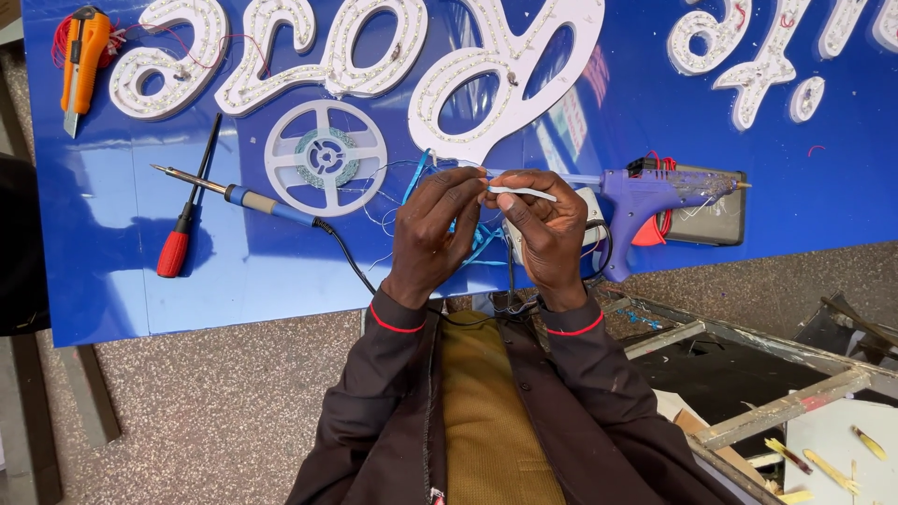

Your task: The person unspools a length of LED strip from a reel and attaches it to white letter cutouts on a blue workspace using their hands.

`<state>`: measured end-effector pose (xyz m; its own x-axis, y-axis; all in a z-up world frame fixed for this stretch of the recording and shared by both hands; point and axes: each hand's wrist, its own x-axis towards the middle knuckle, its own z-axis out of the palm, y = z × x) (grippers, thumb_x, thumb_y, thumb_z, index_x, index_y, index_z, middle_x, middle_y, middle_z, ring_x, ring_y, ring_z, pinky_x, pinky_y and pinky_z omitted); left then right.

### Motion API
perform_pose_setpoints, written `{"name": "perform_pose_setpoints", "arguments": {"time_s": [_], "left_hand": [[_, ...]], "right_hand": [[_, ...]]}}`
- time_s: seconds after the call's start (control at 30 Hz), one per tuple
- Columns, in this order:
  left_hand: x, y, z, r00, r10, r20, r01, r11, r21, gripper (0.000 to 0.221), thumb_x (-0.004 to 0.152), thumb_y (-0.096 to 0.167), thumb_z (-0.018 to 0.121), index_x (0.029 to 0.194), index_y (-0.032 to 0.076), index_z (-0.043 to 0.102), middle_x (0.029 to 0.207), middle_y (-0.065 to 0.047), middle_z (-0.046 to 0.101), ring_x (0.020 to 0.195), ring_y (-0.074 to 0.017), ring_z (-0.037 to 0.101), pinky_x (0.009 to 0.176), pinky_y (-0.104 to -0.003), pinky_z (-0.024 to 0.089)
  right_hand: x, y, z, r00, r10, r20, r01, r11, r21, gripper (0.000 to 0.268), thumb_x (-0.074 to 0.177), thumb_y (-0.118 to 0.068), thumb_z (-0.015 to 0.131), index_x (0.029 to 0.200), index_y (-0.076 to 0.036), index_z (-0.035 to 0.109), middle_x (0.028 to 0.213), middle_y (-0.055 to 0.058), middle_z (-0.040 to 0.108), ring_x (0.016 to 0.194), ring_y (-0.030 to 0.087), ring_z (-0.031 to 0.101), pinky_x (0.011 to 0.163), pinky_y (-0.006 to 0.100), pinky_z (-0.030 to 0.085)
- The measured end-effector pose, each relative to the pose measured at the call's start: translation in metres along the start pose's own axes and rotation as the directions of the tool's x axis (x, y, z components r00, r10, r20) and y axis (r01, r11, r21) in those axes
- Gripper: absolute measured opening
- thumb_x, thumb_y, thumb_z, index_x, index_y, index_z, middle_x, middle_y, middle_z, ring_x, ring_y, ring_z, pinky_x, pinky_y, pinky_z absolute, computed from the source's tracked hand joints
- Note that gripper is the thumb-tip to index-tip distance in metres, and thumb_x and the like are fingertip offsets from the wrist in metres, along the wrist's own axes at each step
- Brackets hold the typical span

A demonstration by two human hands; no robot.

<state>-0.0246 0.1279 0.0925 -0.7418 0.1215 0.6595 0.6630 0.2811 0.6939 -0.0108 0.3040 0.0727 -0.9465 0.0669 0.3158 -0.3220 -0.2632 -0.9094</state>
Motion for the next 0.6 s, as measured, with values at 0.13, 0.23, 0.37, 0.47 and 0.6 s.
{"name": "perform_pose_setpoints", "arguments": {"time_s": [0.13,0.23,0.37,0.47,0.6], "left_hand": [[0.003,-0.001,-0.001,0.999,0.027,-0.017,-0.026,0.995,0.093,0.014,0.108,-0.002,0.073,0.118,0.004,0.082,0.112,-0.016,0.080,0.106,-0.0389,0.081,0.084,-0.047,0.069],[0.002,-0.008,0.000,0.999,0.051,-0.015,-0.048,0.986,0.159,0.010,0.110,0.003,0.072,0.112,0.004,0.081,0.107,-0.014,0.078,0.102,-0.0347,0.080,0.082,-0.044,0.067],[-0.005,-0.022,0.005,0.999,-0.004,-0.036,0.009,0.991,0.135,0.014,0.116,0.009,0.062,0.109,0.003,0.073,0.102,-0.015,0.072,0.096,-0.0379,0.075,0.076,-0.048,0.065],[-0.014,-0.032,0.010,0.981,-0.183,-0.065,0.183,0.983,-0.015,0.019,0.120,0.015,0.050,0.113,0.005,0.065,0.100,-0.017,0.066,0.091,-0.0429,0.073,0.072,-0.052,0.063],[-0.011,-0.051,-0.012,0.939,-0.316,-0.138,0.294,0.943,-0.155,0.024,0.123,0.025,0.043,0.118,0.011,0.061,0.104,-0.011,0.064,0.091,-0.0297,0.069,0.079,-0.044,0.059]], "right_hand": [[0.000,0.002,0.002,1.000,0.013,-0.006,-0.013,1.000,-0.019,0.013,0.111,0.004,0.070,0.122,0.010,0.068,0.121,0.029,0.075,0.117,0.039,0.081,0.099,0.047,0.072],[0.001,0.001,0.007,1.000,0.030,-0.010,-0.030,0.999,-0.018,0.012,0.112,0.004,0.070,0.122,0.009,0.068,0.121,0.029,0.075,0.116,0.037,0.081,0.098,0.046,0.073],[-0.001,0.004,0.013,0.997,0.074,-0.006,-0.074,0.997,0.012,0.013,0.111,0.002,0.072,0.123,0.007,0.069,0.119,0.028,0.076,0.114,0.035,0.082,0.097,0.045,0.073],[-0.001,0.009,0.016,0.996,0.085,0.013,-0.085,0.996,-0.005,0.012,0.112,0.001,0.072,0.122,0.007,0.069,0.118,0.027,0.076,0.113,0.035,0.082,0.092,0.043,0.074],[-0.001,0.016,0.006,0.995,0.100,-0.018,-0.100,0.995,0.013,0.014,0.110,0.001,0.075,0.120,0.010,0.070,0.114,0.029,0.077,0.109,0.036,0.083,0.087,0.042,0.076]]}}
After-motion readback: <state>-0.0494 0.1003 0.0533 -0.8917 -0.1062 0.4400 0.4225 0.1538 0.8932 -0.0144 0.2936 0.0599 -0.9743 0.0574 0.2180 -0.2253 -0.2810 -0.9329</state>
